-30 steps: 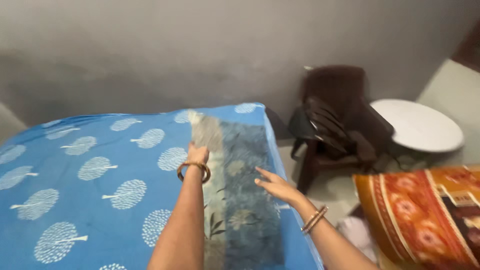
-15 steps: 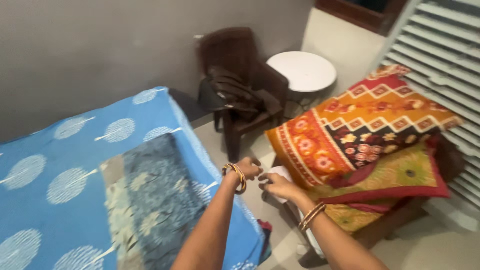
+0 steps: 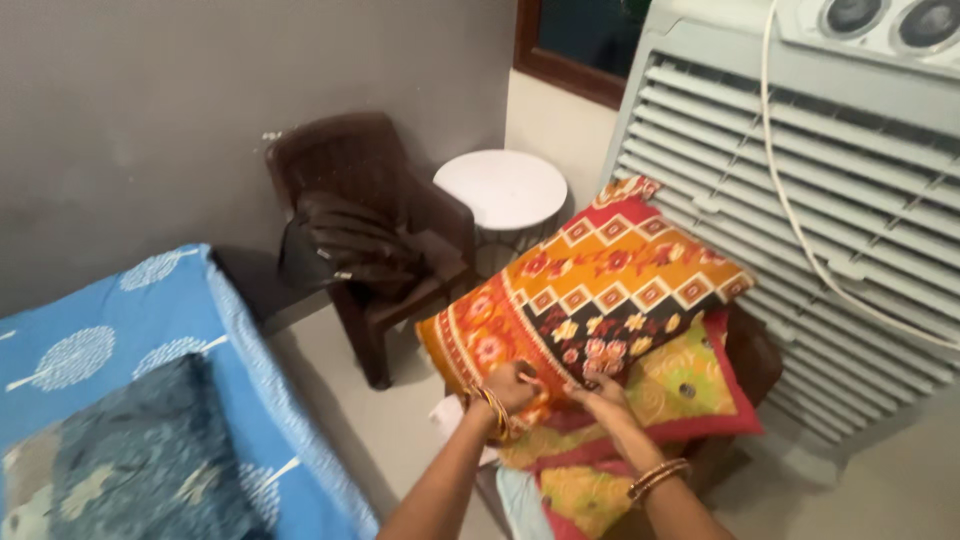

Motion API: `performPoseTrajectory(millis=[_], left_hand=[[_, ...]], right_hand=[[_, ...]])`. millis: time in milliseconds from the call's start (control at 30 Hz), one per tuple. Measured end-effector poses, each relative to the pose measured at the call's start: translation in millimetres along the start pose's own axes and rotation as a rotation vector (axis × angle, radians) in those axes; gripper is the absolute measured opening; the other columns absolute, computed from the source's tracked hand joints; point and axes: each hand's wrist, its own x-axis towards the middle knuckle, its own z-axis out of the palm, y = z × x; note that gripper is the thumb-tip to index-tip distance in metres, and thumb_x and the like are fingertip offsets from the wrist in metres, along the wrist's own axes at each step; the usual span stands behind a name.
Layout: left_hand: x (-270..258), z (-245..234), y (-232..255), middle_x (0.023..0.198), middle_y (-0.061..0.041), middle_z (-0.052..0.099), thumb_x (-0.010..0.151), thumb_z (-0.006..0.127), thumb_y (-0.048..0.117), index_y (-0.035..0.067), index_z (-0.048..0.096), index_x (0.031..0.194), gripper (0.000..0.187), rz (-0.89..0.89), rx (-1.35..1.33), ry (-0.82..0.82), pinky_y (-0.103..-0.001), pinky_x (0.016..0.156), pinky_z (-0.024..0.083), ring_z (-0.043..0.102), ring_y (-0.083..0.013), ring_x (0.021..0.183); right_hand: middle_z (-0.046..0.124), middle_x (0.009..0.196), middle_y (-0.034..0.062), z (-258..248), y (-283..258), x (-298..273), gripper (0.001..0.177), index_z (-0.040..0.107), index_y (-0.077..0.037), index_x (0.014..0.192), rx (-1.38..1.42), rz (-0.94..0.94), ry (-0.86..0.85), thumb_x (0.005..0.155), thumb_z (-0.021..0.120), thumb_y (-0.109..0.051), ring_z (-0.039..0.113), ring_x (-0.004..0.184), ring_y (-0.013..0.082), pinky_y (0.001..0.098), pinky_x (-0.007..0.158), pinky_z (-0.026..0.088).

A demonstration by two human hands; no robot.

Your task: The person spreads a blue patterned bedsheet over a mattress, smooths it, and tucks the edges. They then place several colorful pillows on the bed and fold a light blue cloth into a neat rectangle.

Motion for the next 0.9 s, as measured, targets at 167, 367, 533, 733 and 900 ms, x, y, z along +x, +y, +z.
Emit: performPoseTrajectory(millis=[167,367,533,733,900], left_hand=[[46.3,56.9,14.7,0.108,-0.018,0.078,0.079,0.070,0.029,0.010,0.074,0.122,0.046,0.054,-0.017,0.055,-0.037,0.088,0.057,0.075,-0.0270,0.100],[43.6,69.2,14.9,0.114,-0.017,0.075,0.080,0.074,0.026,0.007,0.068,0.124,0.048,-0.108,-0.212,0.064,-0.036,0.090,0.057,0.074,-0.0264,0.102],[39.7,48.7,-23.0,0.117,-0.015,0.073,0.082,0.074,0.026,0.006,0.068,0.126,0.049,-0.239,-0.145,0.210,-0.036,0.093,0.055,0.072,-0.0257,0.105],[12.2,10.6,-60.7,0.110,-0.019,0.076,0.080,0.078,0.028,-0.001,0.066,0.125,0.055,-0.201,-0.235,0.398,-0.038,0.091,0.059,0.074,-0.0285,0.105],[-58.6,-52.6,3.7,0.137,-0.027,0.055,0.064,0.089,0.045,0.006,0.032,0.151,0.111,-0.222,0.007,0.358,-0.046,0.106,0.044,0.052,-0.0403,0.129]], right_hand=[[0.076,0.118,0.0105,-65.0,8.3,59.8,0.067,0.066,-0.004,0.131,0.016,-0.003,0.273,0.071,0.086,-0.028,0.070,0.106,0.0240,0.0359,0.091,0.054],[0.062,0.132,0.0171,-79.1,3.1,97.7,0.084,0.055,0.001,0.136,0.114,0.229,0.333,0.070,0.094,-0.034,0.058,0.121,0.0296,0.0465,0.101,0.047],[0.070,0.123,0.0131,-61.3,-2.1,116.8,0.071,0.059,-0.005,0.129,0.405,0.260,0.339,0.066,0.086,-0.021,0.068,0.110,0.0282,0.0445,0.092,0.056],[0.067,0.101,0.0062,1.0,-45.0,161.3,0.049,0.062,-0.004,0.110,0.663,0.070,0.218,0.062,0.069,0.003,0.067,0.089,0.0237,0.0382,0.076,0.059],[0.066,0.094,0.0045,101.2,-139.0,116.2,0.042,0.060,-0.008,0.096,0.667,-0.016,0.251,0.058,0.069,0.007,0.065,0.087,0.0229,0.0383,0.074,0.057]])
